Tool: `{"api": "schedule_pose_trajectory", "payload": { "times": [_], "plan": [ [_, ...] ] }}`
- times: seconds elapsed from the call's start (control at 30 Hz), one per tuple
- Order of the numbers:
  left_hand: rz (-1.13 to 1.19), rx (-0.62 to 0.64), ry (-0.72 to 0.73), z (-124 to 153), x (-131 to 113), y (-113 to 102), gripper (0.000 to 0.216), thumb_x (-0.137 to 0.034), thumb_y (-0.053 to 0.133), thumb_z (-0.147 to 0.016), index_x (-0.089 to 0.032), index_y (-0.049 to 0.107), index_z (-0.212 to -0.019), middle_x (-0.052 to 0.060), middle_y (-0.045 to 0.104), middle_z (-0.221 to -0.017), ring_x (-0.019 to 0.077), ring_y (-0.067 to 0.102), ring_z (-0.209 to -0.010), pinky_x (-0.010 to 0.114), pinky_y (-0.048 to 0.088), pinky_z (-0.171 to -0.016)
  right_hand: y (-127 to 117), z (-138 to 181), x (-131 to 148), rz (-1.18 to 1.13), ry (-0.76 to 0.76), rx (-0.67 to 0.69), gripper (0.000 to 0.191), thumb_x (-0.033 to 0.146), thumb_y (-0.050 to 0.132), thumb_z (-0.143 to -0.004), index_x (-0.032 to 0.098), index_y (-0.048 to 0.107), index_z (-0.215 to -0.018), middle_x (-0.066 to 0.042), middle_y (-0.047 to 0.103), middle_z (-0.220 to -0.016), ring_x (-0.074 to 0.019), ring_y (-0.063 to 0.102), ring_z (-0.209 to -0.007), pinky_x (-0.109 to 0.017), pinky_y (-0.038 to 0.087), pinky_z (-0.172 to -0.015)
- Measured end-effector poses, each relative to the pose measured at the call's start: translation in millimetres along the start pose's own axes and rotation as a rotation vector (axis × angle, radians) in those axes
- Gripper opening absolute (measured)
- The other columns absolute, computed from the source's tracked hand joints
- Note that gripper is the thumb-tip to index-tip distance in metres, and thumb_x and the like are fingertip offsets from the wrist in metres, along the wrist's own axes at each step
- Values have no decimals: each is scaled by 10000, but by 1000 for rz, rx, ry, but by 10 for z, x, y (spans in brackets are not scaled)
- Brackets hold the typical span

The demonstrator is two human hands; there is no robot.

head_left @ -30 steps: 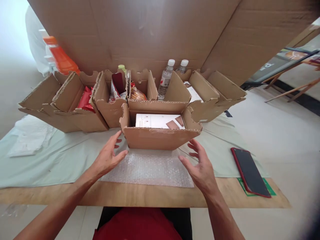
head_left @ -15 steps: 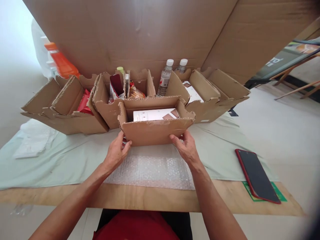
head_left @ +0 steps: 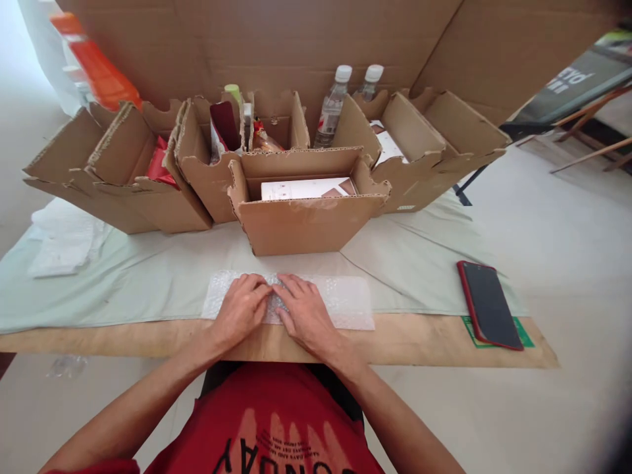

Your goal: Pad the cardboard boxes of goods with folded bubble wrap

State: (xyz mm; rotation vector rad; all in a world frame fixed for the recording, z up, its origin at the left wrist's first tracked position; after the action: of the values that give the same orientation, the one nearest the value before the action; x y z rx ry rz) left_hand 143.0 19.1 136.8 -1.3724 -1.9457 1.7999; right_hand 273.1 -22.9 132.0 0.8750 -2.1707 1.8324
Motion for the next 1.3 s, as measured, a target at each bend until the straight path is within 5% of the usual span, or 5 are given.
{"api": "schedule_pose_trajectory", "payload": {
  "times": [0.3,0.53,0.67,0.97,1.3],
  "plan": [
    [241,2,-43,21,299,-53,226,-164,546,-929,-214,728,-1053,85,711,-1117,229,665,-1031,380,577,-866,-929,1407,-1238,455,365,-342,374,400,431,-1038,187,682,-1216,-163,720,-1259,-345,648,-1219,-524,494,-989],
    [-352,-177,-348,390,615,-536,340,-356,655,-888,-119,720,-1122,227,657,-1241,417,585,-1138,604,514,-933,-806,842,-1288,354,299,-191,495,505,419,-1004,177,624,-1312,-182,650,-1384,-352,627,-1242,-509,512,-924],
    [-317,-119,-480,540,698,-413,209,-319,672,-830,-147,720,-940,213,656,-1256,416,570,-1163,578,497,-970,-663,691,-1316,272,292,-124,492,573,391,-971,196,700,-899,-189,681,-1311,-376,650,-1181,-526,522,-867],
    [-220,-146,-574,320,925,-1019,133,-277,524,-899,-199,629,-925,8,694,-763,188,620,-651,293,487,-621,-568,953,-412,-325,459,-35,464,494,633,-902,252,635,-1299,-76,762,-1043,-227,736,-820,-329,596,-692],
    [-346,26,-300,-837,1187,-720,513,-96,597,-844,-142,603,-1355,158,719,-1203,334,635,-1179,465,485,-1000,624,744,529,-706,396,159,757,251,593,-922,266,309,-1623,0,669,-812,-133,568,-560,-276,544,-572]
  ]
}}
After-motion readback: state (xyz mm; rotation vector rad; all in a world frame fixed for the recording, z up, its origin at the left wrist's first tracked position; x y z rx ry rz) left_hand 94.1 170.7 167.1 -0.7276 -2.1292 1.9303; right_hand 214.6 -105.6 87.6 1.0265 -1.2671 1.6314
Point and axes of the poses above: each hand's wrist, its own z-axis away from the middle knuckle, its own y-axis out of the palm, x = y × z, the point moved 7 cm from there along -z, towards the middle knuckle
